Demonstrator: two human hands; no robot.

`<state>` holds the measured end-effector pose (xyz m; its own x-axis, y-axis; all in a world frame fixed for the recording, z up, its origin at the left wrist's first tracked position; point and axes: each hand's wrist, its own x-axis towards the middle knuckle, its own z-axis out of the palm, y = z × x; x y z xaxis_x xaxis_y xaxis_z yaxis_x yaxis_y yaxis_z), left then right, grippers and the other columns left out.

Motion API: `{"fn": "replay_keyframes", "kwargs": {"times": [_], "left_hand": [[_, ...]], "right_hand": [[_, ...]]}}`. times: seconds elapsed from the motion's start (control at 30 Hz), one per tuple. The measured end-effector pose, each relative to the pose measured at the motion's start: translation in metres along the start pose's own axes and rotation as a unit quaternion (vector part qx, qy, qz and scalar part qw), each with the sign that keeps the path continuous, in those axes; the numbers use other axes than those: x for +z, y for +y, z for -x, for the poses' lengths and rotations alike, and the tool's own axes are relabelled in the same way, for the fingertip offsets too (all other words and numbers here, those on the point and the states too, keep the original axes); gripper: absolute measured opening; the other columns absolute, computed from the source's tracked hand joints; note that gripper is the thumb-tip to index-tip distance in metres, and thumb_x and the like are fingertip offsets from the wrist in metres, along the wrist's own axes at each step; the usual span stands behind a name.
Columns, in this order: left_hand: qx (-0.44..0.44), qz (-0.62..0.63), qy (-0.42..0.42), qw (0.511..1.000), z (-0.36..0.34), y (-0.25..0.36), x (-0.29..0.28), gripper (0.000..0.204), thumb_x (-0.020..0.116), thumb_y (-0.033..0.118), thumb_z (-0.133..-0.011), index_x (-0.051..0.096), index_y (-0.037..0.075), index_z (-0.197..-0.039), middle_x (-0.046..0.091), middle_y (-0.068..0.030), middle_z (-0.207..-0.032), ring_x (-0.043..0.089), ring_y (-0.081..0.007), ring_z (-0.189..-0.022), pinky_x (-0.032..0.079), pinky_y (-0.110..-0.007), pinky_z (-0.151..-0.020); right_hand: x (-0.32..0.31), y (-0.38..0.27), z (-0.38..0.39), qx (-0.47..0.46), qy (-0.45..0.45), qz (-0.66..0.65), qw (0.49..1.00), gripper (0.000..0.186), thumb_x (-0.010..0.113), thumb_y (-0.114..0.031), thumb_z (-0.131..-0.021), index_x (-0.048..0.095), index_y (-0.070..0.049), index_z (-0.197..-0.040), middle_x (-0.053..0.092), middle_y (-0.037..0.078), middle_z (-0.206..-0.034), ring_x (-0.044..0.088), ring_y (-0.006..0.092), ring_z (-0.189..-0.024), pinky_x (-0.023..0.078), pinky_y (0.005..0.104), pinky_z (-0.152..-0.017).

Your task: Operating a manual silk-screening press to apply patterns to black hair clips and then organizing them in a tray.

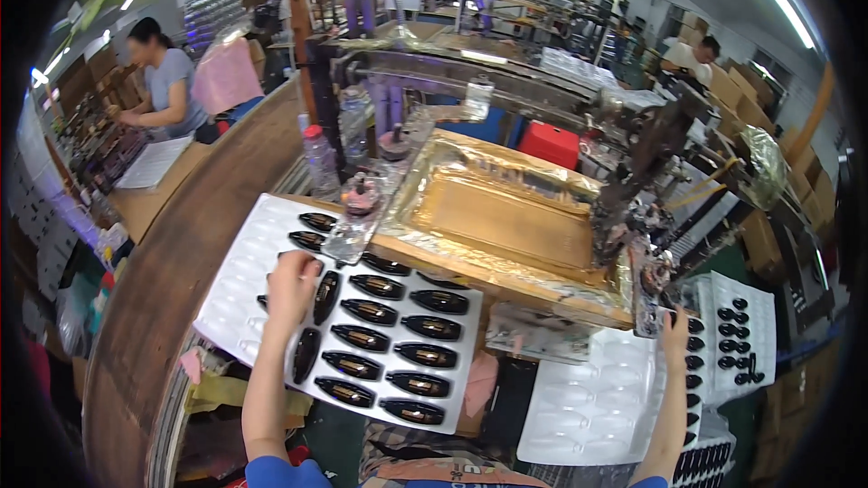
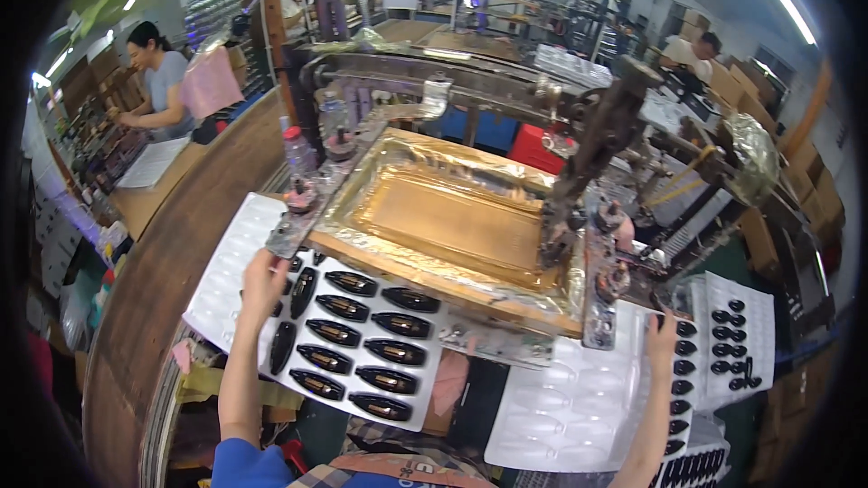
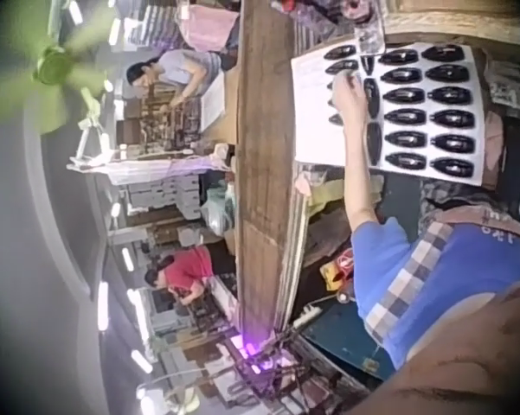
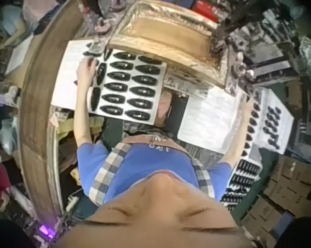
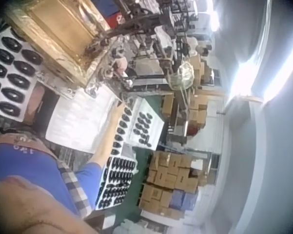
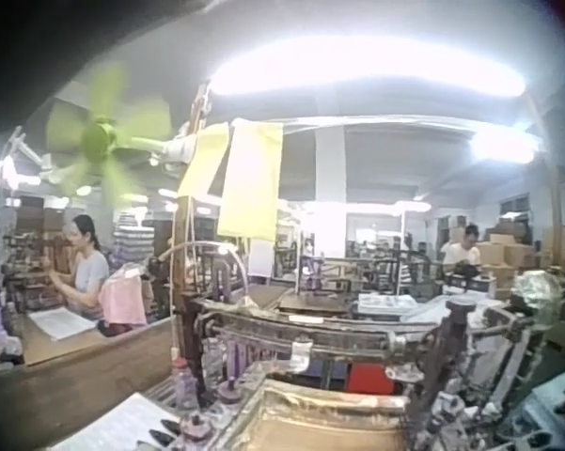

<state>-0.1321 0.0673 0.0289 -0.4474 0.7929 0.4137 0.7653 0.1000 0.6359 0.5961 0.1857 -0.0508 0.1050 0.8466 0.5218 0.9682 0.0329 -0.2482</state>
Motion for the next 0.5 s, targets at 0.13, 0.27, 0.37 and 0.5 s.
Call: {"fn": "replay_keyframes", "kwargs": {"times": [0.13,0.27,0.37,0.5], "left_hand": [[0.212,0.203,-0.218,0.931,-0.010,0.118,0.061,0.029,0.056,0.018,-0.079,0.053,0.001,-0.102,0.056,-0.0187,-0.099,0.054,-0.0282,-0.094,0.042,-0.035,-0.080],[0.219,0.479,-0.145,0.837,-0.001,0.141,0.119,0.030,0.056,0.018,-0.081,0.051,0.003,-0.106,0.057,-0.0098,-0.101,0.055,-0.0204,-0.094,0.041,-0.033,-0.082],[0.105,0.635,-0.292,0.707,-0.017,0.142,0.156,0.029,0.057,0.018,-0.081,0.052,0.003,-0.105,0.058,-0.0075,-0.099,0.055,-0.0176,-0.091,0.042,-0.031,-0.080],[-0.060,0.758,-0.440,0.477,-0.067,0.140,0.186,0.027,0.058,0.018,-0.081,0.054,0.002,-0.103,0.058,-0.0045,-0.096,0.055,-0.0140,-0.087,0.044,-0.029,-0.077]], "right_hand": [[-0.038,-0.109,0.023,0.035,-0.062,-0.318,0.945,0.034,0.055,-0.007,-0.080,0.047,-0.002,-0.113,0.051,0.006,-0.106,0.051,0.0117,-0.087,0.044,0.0236,-0.070],[-0.058,-0.191,0.039,0.070,-0.133,-0.454,0.878,0.030,0.061,-0.006,-0.075,0.051,-0.001,-0.103,0.058,0.006,-0.093,0.056,0.0147,-0.080,0.046,0.0258,-0.068],[-0.090,-0.248,0.032,0.023,-0.158,-0.408,0.899,0.037,0.065,-0.007,-0.071,0.053,0.000,-0.105,0.056,0.007,-0.100,0.053,0.0139,-0.090,0.042,0.0284,-0.080],[-0.089,-0.311,0.017,-0.034,-0.226,-0.384,0.895,0.036,0.067,-0.010,-0.071,0.053,-0.001,-0.104,0.059,0.007,-0.097,0.055,0.0151,-0.088,0.041,0.0285,-0.080]]}}
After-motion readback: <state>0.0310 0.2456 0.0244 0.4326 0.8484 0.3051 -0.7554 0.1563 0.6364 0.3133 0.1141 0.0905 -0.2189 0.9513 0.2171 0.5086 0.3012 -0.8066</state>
